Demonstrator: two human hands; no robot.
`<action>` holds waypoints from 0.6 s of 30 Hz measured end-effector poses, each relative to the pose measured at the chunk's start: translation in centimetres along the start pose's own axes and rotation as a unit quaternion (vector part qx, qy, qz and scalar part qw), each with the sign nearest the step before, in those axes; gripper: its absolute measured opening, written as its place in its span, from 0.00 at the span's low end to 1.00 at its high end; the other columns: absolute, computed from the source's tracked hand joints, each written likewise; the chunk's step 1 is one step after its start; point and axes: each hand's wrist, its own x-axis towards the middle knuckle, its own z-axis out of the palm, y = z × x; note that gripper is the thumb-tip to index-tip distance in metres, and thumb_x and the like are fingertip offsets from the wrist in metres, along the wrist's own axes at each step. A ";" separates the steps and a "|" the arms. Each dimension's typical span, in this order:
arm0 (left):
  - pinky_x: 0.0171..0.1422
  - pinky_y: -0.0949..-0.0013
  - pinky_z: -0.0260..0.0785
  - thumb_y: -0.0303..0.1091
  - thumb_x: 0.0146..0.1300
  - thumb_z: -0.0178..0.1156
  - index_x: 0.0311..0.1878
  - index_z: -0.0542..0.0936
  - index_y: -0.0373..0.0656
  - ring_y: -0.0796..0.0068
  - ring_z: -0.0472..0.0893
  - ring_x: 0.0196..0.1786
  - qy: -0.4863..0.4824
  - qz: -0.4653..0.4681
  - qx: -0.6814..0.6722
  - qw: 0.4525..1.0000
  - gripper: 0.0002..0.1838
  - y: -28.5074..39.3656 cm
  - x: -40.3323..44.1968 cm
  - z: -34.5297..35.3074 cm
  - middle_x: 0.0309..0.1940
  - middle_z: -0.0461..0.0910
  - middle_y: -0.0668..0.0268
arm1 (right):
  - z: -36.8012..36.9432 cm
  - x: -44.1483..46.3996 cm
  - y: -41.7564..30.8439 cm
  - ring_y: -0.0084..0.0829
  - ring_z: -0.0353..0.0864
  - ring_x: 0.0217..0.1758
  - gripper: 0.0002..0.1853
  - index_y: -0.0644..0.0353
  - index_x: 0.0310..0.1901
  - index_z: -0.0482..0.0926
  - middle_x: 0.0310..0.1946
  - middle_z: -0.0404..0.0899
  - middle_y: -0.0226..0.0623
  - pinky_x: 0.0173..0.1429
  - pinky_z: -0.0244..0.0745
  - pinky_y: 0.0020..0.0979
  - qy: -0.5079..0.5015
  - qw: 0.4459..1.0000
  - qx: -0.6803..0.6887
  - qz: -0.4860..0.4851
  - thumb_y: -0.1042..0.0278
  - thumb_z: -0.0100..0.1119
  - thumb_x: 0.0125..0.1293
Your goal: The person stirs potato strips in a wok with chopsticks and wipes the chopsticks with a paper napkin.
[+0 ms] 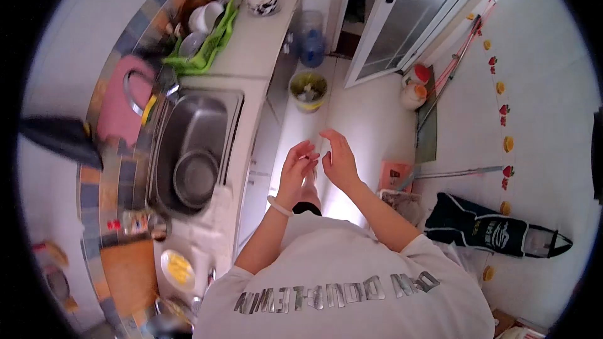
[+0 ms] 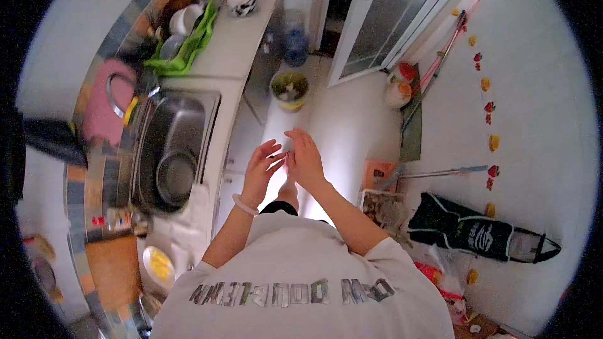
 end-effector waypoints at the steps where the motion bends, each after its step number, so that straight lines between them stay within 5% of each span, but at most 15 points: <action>1: 0.65 0.66 0.66 0.26 0.66 0.47 0.65 0.66 0.41 0.67 0.74 0.60 -0.009 -0.009 0.003 1.000 0.23 0.5 2.8 0.5 0.60 0.69 0.60 | -0.5 2.1 1.2 0.51 0.65 0.64 0.27 0.61 0.57 0.68 0.57 0.69 0.54 0.69 0.61 0.45 0.007 1.000 -0.003 0.006 0.82 0.51 0.51; 10: 0.68 0.60 0.66 0.26 0.67 0.45 0.65 0.65 0.40 0.63 0.73 0.61 -0.087 -0.022 0.024 0.996 0.22 7.3 24.5 5.9 0.61 0.69 0.57 | -5.8 22.3 10.6 0.51 0.69 0.59 0.26 0.61 0.55 0.69 0.53 0.71 0.50 0.63 0.66 0.44 0.066 0.995 -0.073 -0.004 0.84 0.49 0.50; 18: 0.70 0.66 0.61 0.25 0.66 0.45 0.65 0.67 0.41 0.69 0.70 0.64 -0.090 -0.006 0.080 0.993 0.23 7.8 39.2 9.9 0.60 0.71 0.61 | -7.9 35.3 20.8 0.51 0.70 0.58 0.25 0.62 0.52 0.70 0.51 0.73 0.49 0.63 0.66 0.44 0.051 0.992 -0.115 0.001 0.84 0.50 0.49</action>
